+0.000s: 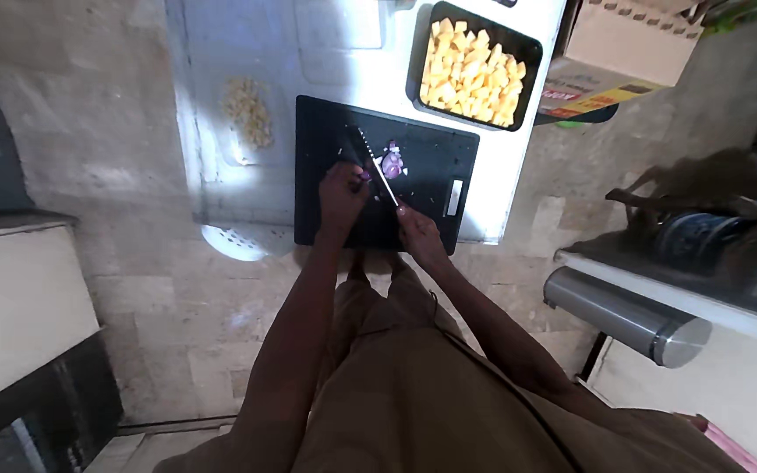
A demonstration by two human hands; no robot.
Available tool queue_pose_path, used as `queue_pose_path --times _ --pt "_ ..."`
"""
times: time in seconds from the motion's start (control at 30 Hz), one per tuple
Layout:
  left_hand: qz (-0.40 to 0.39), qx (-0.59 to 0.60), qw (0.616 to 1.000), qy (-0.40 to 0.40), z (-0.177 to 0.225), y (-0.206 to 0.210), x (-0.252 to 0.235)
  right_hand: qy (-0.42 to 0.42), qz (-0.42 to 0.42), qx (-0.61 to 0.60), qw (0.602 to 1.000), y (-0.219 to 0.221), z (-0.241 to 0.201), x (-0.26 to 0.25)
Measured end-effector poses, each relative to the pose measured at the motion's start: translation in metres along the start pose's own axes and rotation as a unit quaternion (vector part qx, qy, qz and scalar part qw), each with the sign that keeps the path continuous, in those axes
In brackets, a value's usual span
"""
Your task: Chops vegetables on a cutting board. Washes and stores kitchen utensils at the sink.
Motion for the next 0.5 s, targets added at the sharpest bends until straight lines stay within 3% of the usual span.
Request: queue_pose_path --times 0.5 --pt "0.028 0.004 0.999 0.018 0.0014 0.0009 0.0011 -0.047 0.007 0.071 0.996 0.0038 -0.0043 -0.0007"
Point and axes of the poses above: each hand's wrist, its own x-axis away from the middle knuckle, its own y-axis out of the palm, z = x × y, the point moved 8 cm from there along -x, towards the middle knuckle, and after that the axes turned 11 degrees about -y, right-handed, at the moved point
